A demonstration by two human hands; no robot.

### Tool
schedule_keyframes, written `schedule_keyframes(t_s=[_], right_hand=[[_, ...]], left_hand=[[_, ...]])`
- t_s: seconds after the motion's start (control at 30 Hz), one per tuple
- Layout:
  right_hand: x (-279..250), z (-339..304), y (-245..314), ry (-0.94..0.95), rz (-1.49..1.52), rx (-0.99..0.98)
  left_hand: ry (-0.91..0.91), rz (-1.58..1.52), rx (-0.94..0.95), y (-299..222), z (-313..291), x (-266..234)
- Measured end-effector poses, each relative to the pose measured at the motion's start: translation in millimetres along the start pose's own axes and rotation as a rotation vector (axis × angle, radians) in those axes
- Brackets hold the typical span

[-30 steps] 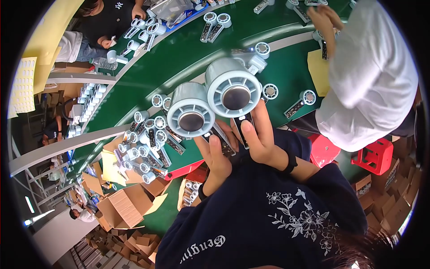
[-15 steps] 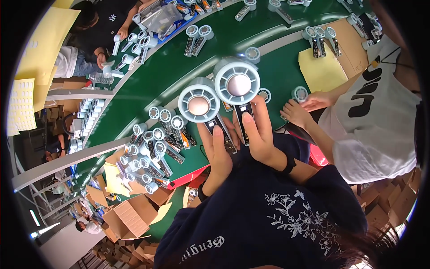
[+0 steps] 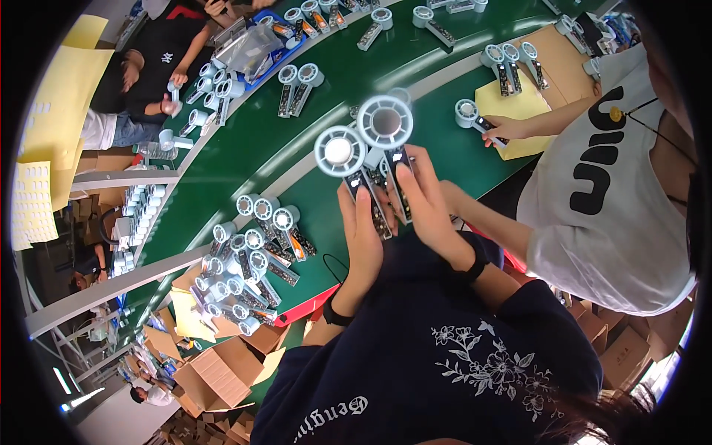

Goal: Assembling and inspecting handheld electric fans on a conveyor belt production line.

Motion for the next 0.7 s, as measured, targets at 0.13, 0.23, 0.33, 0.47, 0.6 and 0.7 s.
schedule_keyframes(t_s=[0.13,0.23,0.33,0.47,0.6,0.7], right_hand=[[-49,16,7,-0.252,0.023,0.434],[-69,10,15,-0.396,-0.167,0.451],[-104,-9,11,-0.218,-0.210,0.527],[-104,-11,14,-0.156,-0.320,0.597],[-108,-4,-5,-0.202,-0.280,0.598],[-122,1,-16,-0.258,-0.225,0.577]], left_hand=[[0.126,-0.038,-0.212,36,27,9],[0.130,-0.187,-0.492,62,24,16],[0.136,-0.135,-0.524,61,17,17],[0.132,-0.083,-0.544,63,23,11],[0.128,-0.015,-0.520,77,32,11],[0.144,0.035,-0.516,90,44,19]])
Point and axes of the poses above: each hand's wrist, its own z-axis towards the middle knuckle, its own x-axis out of the palm, y = z × x, the point moved 3 cm from there along z, towards the middle knuckle, and after that the axes turned 9 degrees about z, right-handed, at the moved point
